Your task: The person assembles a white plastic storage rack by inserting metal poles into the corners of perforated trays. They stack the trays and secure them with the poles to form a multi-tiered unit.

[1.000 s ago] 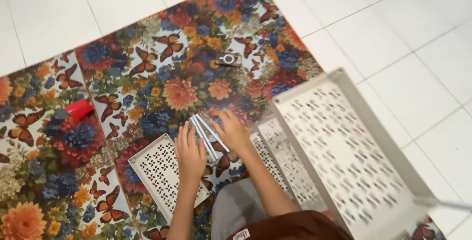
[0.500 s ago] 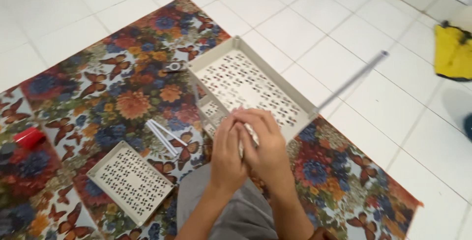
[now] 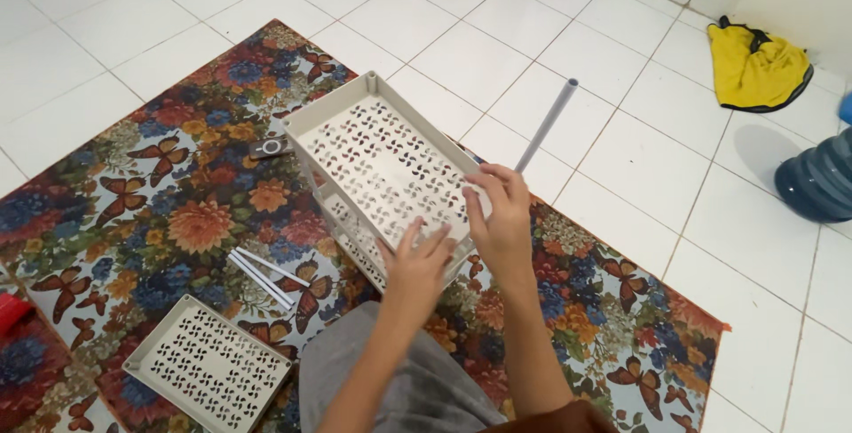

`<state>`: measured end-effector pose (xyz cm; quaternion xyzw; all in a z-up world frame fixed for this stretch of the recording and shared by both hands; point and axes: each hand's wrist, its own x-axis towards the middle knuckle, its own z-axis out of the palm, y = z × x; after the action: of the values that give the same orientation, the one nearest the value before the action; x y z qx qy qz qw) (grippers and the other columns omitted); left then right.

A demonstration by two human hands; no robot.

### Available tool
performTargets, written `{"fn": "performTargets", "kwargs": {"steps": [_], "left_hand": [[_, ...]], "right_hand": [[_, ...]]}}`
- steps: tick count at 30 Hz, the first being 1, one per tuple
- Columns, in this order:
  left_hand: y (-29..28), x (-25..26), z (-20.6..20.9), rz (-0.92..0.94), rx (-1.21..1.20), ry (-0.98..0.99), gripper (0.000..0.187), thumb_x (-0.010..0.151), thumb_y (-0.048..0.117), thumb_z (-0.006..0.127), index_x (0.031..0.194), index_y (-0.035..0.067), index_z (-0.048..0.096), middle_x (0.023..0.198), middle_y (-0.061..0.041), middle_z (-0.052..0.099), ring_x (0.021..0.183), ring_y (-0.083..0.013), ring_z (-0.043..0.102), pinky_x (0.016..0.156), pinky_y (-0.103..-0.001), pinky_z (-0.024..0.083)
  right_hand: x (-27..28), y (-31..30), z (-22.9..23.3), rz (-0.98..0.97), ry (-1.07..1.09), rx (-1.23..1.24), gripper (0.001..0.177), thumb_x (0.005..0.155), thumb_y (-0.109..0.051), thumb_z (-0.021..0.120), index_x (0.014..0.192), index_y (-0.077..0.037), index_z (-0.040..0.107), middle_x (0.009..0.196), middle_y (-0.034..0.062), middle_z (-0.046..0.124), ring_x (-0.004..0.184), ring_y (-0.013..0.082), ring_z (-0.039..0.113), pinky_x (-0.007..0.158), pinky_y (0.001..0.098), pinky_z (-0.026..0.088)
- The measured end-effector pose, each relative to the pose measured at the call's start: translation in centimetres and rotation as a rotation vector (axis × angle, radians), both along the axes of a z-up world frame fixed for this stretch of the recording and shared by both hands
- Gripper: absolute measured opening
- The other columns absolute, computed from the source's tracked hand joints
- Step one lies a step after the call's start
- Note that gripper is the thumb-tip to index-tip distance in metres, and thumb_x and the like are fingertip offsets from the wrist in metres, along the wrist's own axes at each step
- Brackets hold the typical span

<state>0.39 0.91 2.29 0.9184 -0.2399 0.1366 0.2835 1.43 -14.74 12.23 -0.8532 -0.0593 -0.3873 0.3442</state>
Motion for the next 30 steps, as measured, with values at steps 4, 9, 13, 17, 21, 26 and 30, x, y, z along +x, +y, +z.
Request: {"fn": "performTargets", "kwargs": {"steps": [4, 9, 13, 17, 21, 26, 30], "left_hand": [[6.3, 3.1, 1.7, -0.175, 0.013, -0.063, 0.036, 0.101, 0.021, 0.073, 0.136, 0.030, 0.080, 0.172, 0.010, 0.055, 0.164, -0.0337, 0.035, 0.133, -0.083, 0.007], [11.5, 5.3, 5.9, 0.125, 0.216, -0.109, 0.043, 0.091, 0.003, 0.073, 0.112, 0.037, 0.088, 0.179, 0.001, 0.051, 0.167, -0.0432, 0.017, 0.128, -0.079, -0.003], [10.6, 5.3, 6.5, 0.178, 0.229, -0.026, 0.030, 0.087, 0.011, 0.078, 0.110, 0.028, 0.087, 0.183, -0.010, 0.048, 0.170, -0.0453, 0.021, 0.128, -0.077, 0.001], [5.6, 4.6, 4.0, 0.190, 0.074, -0.235, 0.032, 0.088, 0.023, 0.073, 0.117, 0.013, 0.082, 0.148, -0.008, 0.071, 0.151, -0.0326, 0.053, 0.135, -0.072, 0.015], [1.4, 3.7, 1.7, 0.124, -0.132, -0.301, 0.032, 0.091, 0.031, 0.071, 0.114, 0.010, 0.081, 0.120, -0.007, 0.077, 0.123, -0.0288, 0.068, 0.127, -0.069, 0.030], [0.9, 3.8, 0.4, 0.077, -0.126, -0.530, 0.030, 0.095, 0.043, 0.074, 0.107, 0.016, 0.079, 0.093, -0.001, 0.065, 0.090, -0.0232, 0.062, 0.100, -0.051, 0.043], [1.9, 4.7, -0.4, 0.049, -0.069, -0.681, 0.029, 0.096, 0.046, 0.072, 0.105, 0.019, 0.080, 0.083, 0.000, 0.055, 0.077, -0.0193, 0.054, 0.085, -0.043, 0.037]], "right_hand": [[2.5, -0.2, -2.8, -0.212, -0.380, 0.042, 0.030, 0.108, -0.011, 0.083, 0.133, -0.001, 0.070, 0.140, 0.0146, 0.061, 0.138, 0.0276, 0.059, 0.117, 0.0422, 0.055], [4.9, -0.1, -4.5, 0.050, -0.317, 0.357, 0.069, 0.101, -0.016, 0.089, 0.151, 0.001, 0.045, 0.139, 0.0169, 0.055, 0.128, 0.0201, 0.062, 0.112, 0.0395, 0.058], [5.4, 1.5, -5.6, 0.354, 0.062, 0.354, 0.034, 0.105, -0.009, 0.081, 0.134, -0.006, 0.063, 0.117, 0.0102, 0.073, 0.106, 0.0197, 0.074, 0.096, 0.0331, 0.063], [5.6, 4.2, -7.3, 0.405, 0.072, 0.700, 0.020, 0.109, -0.010, 0.075, 0.122, -0.006, 0.060, 0.102, 0.0027, 0.068, 0.092, 0.0119, 0.069, 0.081, 0.0263, 0.059], [4.3, 5.0, -8.1, 0.204, 0.207, 0.905, 0.015, 0.112, -0.016, 0.070, 0.100, -0.009, 0.063, 0.074, -0.0044, 0.058, 0.056, 0.0041, 0.050, 0.047, 0.0238, 0.040], [2.6, 4.7, -6.7, 0.263, 0.176, 0.901, 0.040, 0.113, -0.016, 0.075, 0.079, -0.009, 0.056, 0.067, -0.0090, 0.050, 0.059, 0.0007, 0.041, 0.052, 0.0258, 0.029], [2.6, 5.2, -5.0, 0.175, 0.284, 0.891, 0.053, 0.112, -0.020, 0.073, 0.064, -0.009, 0.054, 0.058, -0.0095, 0.046, 0.053, 0.0007, 0.037, 0.047, 0.0268, 0.026]]}}
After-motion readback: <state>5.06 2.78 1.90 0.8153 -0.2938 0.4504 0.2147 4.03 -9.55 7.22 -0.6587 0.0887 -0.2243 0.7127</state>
